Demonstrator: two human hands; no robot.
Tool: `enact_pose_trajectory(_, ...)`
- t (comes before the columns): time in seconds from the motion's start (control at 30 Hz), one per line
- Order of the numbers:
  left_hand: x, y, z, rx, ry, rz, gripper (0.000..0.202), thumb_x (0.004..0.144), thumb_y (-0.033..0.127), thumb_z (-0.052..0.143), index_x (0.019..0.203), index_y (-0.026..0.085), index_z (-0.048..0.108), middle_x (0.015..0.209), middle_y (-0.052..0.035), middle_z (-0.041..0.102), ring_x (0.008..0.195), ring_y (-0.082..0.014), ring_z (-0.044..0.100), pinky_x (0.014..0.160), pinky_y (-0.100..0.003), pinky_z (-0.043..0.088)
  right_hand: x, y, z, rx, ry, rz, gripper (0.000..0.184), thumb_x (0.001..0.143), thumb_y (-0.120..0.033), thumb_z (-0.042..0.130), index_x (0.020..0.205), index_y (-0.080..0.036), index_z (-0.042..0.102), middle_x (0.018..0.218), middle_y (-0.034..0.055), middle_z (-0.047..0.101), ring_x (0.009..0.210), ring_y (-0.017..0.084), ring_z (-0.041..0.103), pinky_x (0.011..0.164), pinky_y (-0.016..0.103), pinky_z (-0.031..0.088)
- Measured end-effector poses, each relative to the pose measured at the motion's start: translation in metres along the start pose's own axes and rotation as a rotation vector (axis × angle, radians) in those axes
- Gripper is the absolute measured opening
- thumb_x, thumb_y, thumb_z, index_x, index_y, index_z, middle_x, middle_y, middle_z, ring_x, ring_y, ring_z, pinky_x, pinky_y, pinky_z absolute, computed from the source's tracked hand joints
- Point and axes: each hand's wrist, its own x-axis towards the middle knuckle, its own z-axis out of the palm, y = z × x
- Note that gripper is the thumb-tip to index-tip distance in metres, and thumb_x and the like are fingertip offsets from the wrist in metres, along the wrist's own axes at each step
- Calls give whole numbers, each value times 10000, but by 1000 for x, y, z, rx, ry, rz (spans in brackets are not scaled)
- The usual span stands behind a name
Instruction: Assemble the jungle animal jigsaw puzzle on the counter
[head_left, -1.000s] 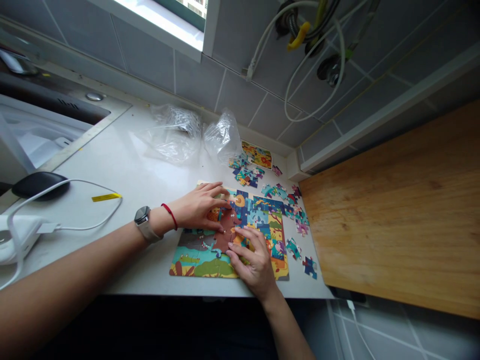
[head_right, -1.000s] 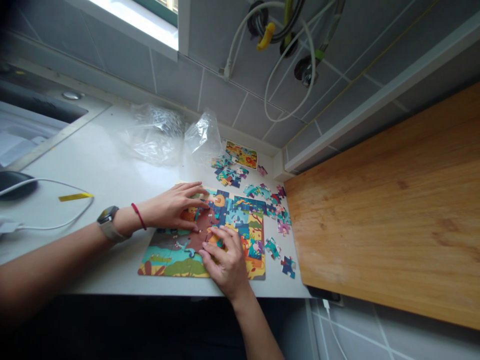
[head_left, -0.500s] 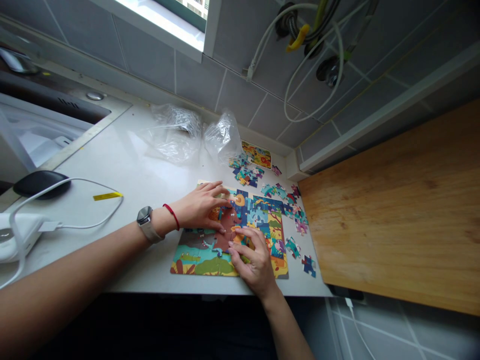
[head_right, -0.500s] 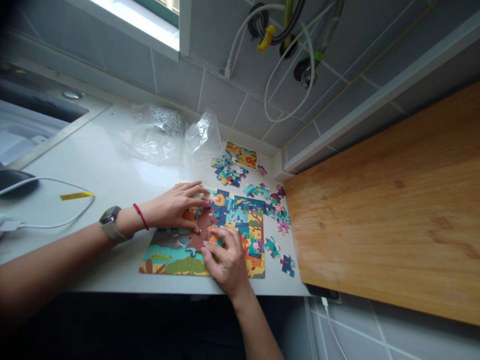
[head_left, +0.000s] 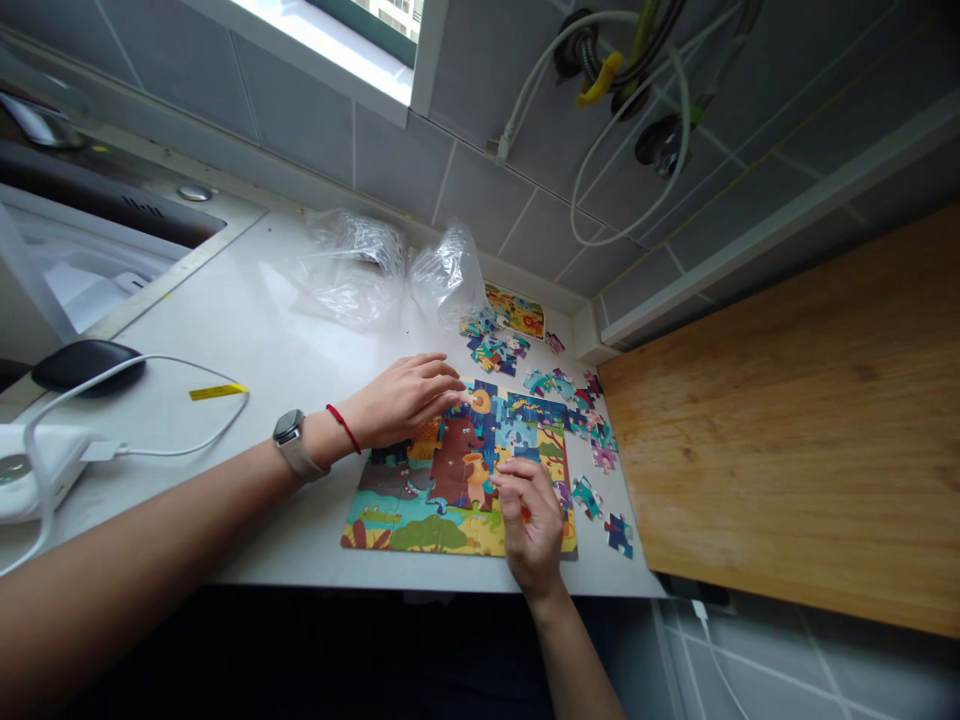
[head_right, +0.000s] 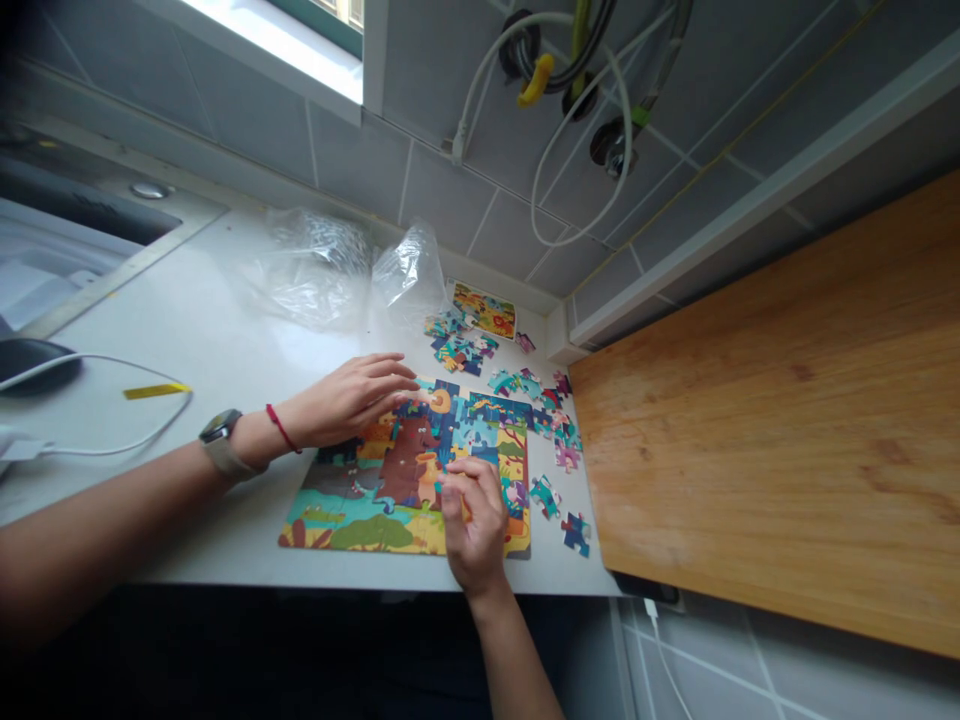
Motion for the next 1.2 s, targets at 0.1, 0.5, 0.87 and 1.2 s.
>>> enact_pose_trajectory(0.1, 3, 0, -4, -9, 85, -27, 444, 1115, 398, 339, 1212, 195, 721, 1180, -94, 751, 1228, -263, 630, 1095, -451, 490, -1, 2, -2, 48, 39, 55, 289, 1048, -242, 505, 916, -224, 761, 988, 79, 699, 998, 235, 677, 896, 399, 562)
enact_pose_trajectory(0.5, 1, -14, 3, -157, 305, -175, 589, 1107, 512, 281, 968, 188, 753, 970, -88, 766, 975, -238, 674, 935, -391, 521, -8, 14, 0, 161, 179, 212, 450, 1086, -355, 439, 654, -227, 454, 650, -8, 468, 614, 157, 477, 591, 300, 410)
enact_pose_trajectory(0.87, -1, -15, 5, -250, 458, -462, 728, 1054, 676, 258, 869, 190, 768, 959, -97, 781, 941, -245, 709, 916, -387, 538, -7, 9, -4, 245, 229, 135, 503, 1061, -298, 464, 616, -233, 239, 543, -56, 258, 479, 97, 267, 495, 304, 208)
enact_pose_trajectory(1.2, 1, -14, 5, -518, 517, -687, 799, 902, 860, 418, 789, 152, 771, 658, -104, 722, 590, -212, 653, 500, -292, 481, -7, 19, -38, 524, 57, 274, 564, 1035, -509, 497, 583, -237, 297, 538, -46, 301, 498, 113, 297, 496, 297, 267)
